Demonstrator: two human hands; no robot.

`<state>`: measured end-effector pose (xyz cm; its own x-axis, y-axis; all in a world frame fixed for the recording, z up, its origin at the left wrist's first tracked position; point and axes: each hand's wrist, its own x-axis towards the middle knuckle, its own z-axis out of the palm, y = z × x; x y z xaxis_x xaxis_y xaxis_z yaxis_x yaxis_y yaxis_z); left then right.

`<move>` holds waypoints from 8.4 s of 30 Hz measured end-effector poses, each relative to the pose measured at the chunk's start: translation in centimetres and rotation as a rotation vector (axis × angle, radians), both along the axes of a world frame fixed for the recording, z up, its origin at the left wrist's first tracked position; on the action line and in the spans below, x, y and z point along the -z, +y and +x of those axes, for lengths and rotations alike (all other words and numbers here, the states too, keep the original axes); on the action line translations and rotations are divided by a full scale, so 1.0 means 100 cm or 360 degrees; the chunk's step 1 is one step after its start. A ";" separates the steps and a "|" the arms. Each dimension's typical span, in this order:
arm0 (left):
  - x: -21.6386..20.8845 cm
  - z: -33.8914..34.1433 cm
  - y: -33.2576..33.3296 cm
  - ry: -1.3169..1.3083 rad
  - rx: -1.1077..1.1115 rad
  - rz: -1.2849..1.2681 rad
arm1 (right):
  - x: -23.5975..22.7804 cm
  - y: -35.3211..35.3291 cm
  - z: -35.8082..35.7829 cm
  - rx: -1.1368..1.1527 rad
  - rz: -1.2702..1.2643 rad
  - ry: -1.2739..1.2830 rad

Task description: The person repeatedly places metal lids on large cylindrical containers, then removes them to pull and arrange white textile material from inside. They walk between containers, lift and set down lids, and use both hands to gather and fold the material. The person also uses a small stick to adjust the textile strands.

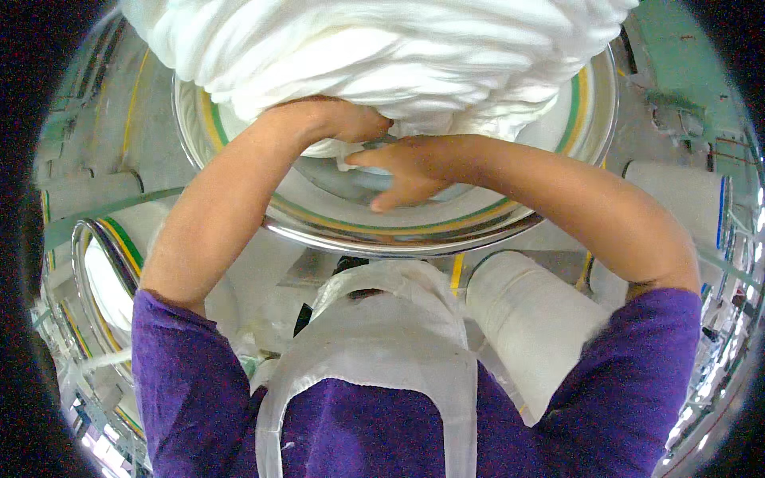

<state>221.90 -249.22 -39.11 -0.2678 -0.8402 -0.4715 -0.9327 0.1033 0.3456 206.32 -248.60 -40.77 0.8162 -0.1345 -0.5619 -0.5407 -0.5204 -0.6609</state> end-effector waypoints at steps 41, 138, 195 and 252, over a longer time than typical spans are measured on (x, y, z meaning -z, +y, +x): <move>-0.005 0.038 -0.020 -0.0085 0.0552 0.0507 | -0.069 0.097 -0.110 0.0504 -0.1482 -0.0333; -0.091 0.069 0.022 0.1112 0.0443 0.0994 | 0.064 0.253 -0.272 0.2686 0.1349 -0.2019; 0.008 0.443 -0.132 0.0538 -0.0820 0.0390 | -0.002 -0.316 0.394 0.1055 -0.0687 -0.1049; 0.421 -0.650 -0.141 -0.0147 -0.6450 -0.0321 | -0.031 0.463 -0.349 -0.3832 0.1689 -0.1710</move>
